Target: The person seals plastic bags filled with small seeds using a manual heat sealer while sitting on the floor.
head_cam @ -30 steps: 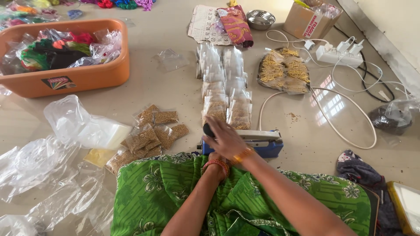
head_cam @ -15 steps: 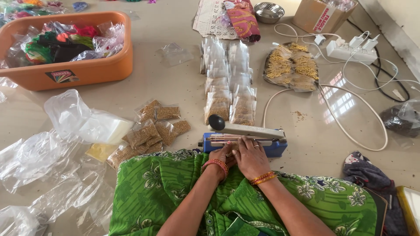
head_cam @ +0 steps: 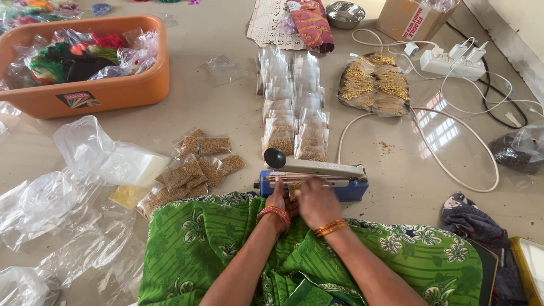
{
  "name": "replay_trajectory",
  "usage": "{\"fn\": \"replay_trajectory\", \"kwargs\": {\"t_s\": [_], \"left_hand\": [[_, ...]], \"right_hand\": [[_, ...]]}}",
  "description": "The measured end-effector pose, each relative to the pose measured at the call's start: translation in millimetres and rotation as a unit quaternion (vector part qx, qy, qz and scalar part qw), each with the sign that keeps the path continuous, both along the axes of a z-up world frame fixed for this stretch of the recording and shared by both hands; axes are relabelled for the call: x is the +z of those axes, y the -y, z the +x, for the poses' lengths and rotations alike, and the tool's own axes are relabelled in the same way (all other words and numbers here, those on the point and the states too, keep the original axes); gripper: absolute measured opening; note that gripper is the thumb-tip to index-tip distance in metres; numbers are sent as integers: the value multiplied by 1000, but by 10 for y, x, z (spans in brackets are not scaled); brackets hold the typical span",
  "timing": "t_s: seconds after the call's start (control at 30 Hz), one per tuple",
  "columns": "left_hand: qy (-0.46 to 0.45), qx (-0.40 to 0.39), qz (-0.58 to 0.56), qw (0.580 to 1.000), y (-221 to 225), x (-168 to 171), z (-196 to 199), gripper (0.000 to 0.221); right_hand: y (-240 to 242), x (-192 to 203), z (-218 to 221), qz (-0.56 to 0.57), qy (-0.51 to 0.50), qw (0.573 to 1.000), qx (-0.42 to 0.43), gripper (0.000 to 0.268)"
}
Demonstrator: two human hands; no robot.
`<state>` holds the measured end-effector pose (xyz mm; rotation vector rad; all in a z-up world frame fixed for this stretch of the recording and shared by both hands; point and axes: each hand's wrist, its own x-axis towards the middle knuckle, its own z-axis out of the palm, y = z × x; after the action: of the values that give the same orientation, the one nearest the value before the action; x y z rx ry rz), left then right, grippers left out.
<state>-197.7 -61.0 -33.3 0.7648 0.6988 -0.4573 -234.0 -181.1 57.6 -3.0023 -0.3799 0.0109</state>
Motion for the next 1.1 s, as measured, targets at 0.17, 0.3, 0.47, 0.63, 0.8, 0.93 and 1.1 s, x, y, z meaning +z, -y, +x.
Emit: {"fn": "replay_trajectory", "kwargs": {"t_s": [0.17, 0.3, 0.47, 0.63, 0.8, 0.93, 1.1], "left_hand": [[132, -84, 36, 987, 60, -129, -2, 44], [218, -145, 131, 956, -247, 394, -206, 35], [181, -147, 423, 876, -1586, 482, -28, 28], [209, -44, 788, 577, -2098, 518, 343, 36], [218, -79, 636, 736, -1656, 8, 1193, 34], [162, -134, 525, 825, -1210, -435, 1778, 38], [61, -136, 478, 866, -855, -672, 2172, 58]], "right_hand": [[242, 336, -36, -33, -48, 990, -128, 51], [448, 426, -51, 37, -77, 968, -235, 55], [563, 399, -27, 25, -175, 951, -253, 56], [382, 93, -27, 14, -258, 949, -182, 50], [322, -294, -19, 9, -277, 960, -44, 40], [336, -369, -14, 23, -272, 962, -29, 37], [269, -305, 21, 32, -287, 957, 14, 36]]}}
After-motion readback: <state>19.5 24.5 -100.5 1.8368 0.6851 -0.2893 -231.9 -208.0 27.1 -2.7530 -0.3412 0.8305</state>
